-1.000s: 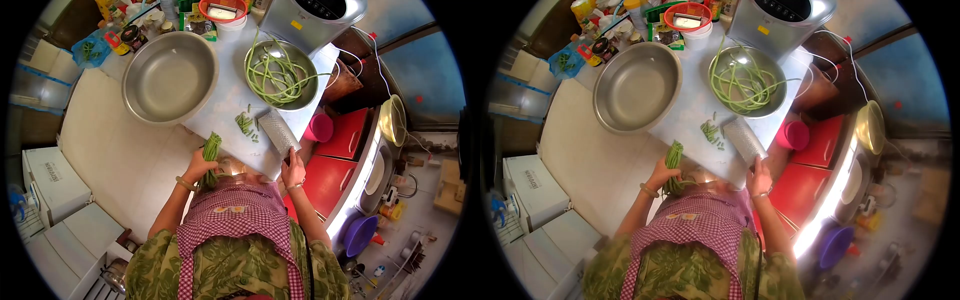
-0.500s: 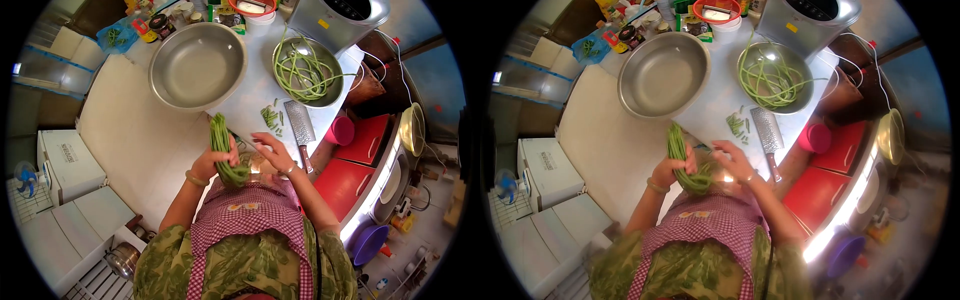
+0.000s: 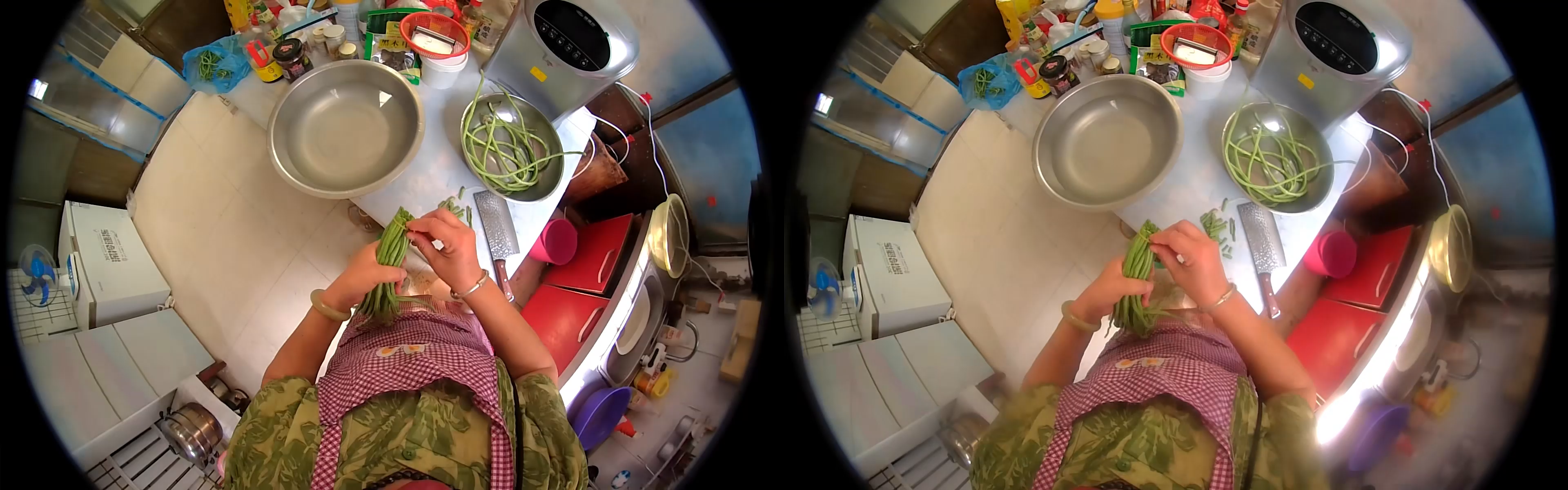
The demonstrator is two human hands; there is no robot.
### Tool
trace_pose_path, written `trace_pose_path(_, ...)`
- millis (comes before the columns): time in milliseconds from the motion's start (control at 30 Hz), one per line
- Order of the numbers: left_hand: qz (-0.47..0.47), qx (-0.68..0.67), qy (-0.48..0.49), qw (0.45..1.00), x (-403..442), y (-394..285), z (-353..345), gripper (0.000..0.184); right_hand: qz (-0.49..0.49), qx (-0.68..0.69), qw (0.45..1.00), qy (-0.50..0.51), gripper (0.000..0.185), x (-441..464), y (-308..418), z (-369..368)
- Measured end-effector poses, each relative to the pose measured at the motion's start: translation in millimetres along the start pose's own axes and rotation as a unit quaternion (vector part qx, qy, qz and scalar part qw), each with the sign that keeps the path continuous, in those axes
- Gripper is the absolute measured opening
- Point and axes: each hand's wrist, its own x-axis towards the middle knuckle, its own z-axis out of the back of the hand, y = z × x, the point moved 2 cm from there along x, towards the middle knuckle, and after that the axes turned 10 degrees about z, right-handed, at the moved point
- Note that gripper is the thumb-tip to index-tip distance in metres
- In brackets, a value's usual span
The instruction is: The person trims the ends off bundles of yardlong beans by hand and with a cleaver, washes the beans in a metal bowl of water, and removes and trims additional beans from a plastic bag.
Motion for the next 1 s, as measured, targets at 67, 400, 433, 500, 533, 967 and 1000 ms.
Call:
trace_pose_path(67, -0.012, 0.020, -0.017, 1.000, 2.1, 2.8, 0.8, 0.022, 0.013, -0.054, 0.998, 0.006, 0.014, -1.6, 2.7, -6.0)
trace_pose_path(400, 0.001, 0.045, -0.023, 0.999, -5.1, 11.3, 17.6, 0.031, -0.042, -0.194, 0.980, 0.001, 0.009, 4.9, -32.2, -24.2)
trace_pose_path(433, 0.010, 0.043, -0.022, 0.999, -8.4, 12.3, 21.1, 0.029, -0.063, -0.177, 0.981, -0.045, 0.008, 8.8, -45.0, -18.6)
trace_pose_path(500, -0.011, 0.035, -0.036, 0.999, -22.7, 1.2, 30.1, 0.029, -0.157, -0.149, 0.972, -0.090, 0.007, 9.2, -70.9, 1.2)
trace_pose_path(533, -0.020, 0.033, -0.043, 0.998, -31.7, -6.5, 33.5, 0.029, -0.148, -0.175, 0.971, -0.065, 0.007, 5.8, -81.1, 7.7)
trace_pose_path(967, -0.261, -0.432, -0.005, 0.863, -97.9, -109.0, 12.2, 0.021, -0.330, -0.010, 0.924, 0.194, 0.029, -52.4, -103.2, 59.7)
trace_pose_path(1000, -0.271, -0.432, 0.002, 0.860, -100.1, -120.8, 0.6, 0.018, -0.365, 0.110, 0.896, 0.230, 0.035, -62.0, -99.2, 54.2)
